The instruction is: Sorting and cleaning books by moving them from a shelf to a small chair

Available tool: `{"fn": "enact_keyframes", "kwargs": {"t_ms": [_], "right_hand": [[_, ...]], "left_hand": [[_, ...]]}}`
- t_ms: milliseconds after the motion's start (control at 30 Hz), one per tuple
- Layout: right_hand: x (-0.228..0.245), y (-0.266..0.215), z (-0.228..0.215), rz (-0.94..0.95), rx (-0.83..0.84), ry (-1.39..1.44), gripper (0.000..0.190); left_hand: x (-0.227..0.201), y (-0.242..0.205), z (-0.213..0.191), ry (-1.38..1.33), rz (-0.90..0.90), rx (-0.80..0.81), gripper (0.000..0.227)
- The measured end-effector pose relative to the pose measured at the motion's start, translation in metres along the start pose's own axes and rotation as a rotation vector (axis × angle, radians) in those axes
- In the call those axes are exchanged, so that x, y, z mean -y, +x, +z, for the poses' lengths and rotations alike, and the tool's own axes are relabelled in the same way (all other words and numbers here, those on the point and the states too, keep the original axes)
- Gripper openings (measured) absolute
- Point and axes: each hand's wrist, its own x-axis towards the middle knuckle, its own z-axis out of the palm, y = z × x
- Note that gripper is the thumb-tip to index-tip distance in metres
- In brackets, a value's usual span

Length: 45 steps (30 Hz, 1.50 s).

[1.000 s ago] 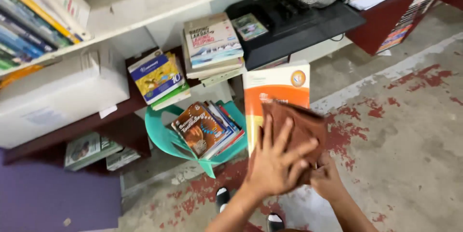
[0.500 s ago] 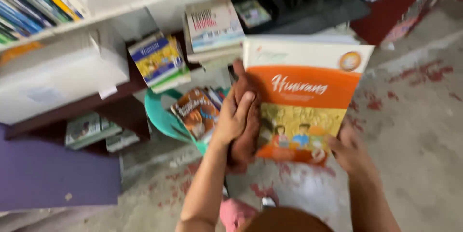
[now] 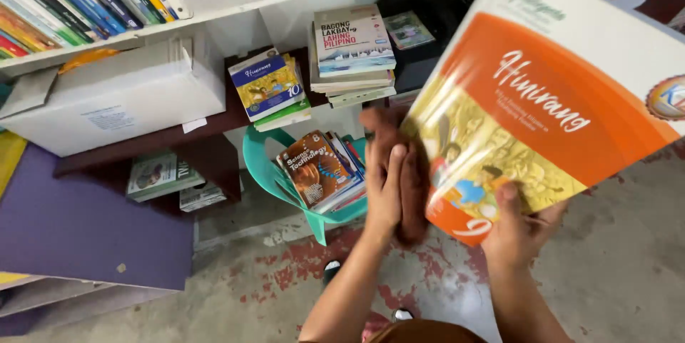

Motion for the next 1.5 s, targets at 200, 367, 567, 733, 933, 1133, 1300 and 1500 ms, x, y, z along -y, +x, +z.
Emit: {"fn": "enact_keyframes", "kwargs": {"t_ms": [200, 367, 567, 733, 933, 1133, 1300, 1500], "right_hand": [[-0.028, 0.014, -0.011, -0.025, 0.007, -0.068, 0.059], [-0.018, 0.038, -0.013, -0.085, 0.043, -0.211, 0.060], [-0.026, 0.015, -0.044, 0.000, 0.297, -0.401, 0.020], [-0.029, -0.001, -0.038, 0.127, 0.452, -0.365, 0.016], [-0.039, -0.019, 0.006, 0.261, 0.366, -0.163, 0.023], [-0.112, -0.006, 0.037, 0.292, 0.347, -0.238, 0.053], [-0.137, -0.011, 0.116, 0.443, 0.368, -0.081, 0.043], [-0.222, 0.020, 0.210, 0.710, 0.638, -0.268, 0.063]], "left_hand": [[-0.027, -0.080, 0.031, -0.446, -0.228, -0.021, 0.068], [-0.033, -0.091, -0.006, -0.143, 0.137, 0.157, 0.067], [-0.063, 0.003, 0.010, 0.591, 0.745, 0.334, 0.042], [-0.084, 0.065, -0.021, 0.583, 0.583, 0.228, 0.048], [-0.015, 0.060, -0.051, 0.350, 0.185, 0.014, 0.049], [0.076, -0.018, -0.053, 0.402, 0.189, 0.156, 0.063], [0.223, 0.000, -0.098, -0.016, -0.186, -0.030, 0.058], [0.340, -0.013, -0.183, -0.369, -1.136, -0.201, 0.066]]}}
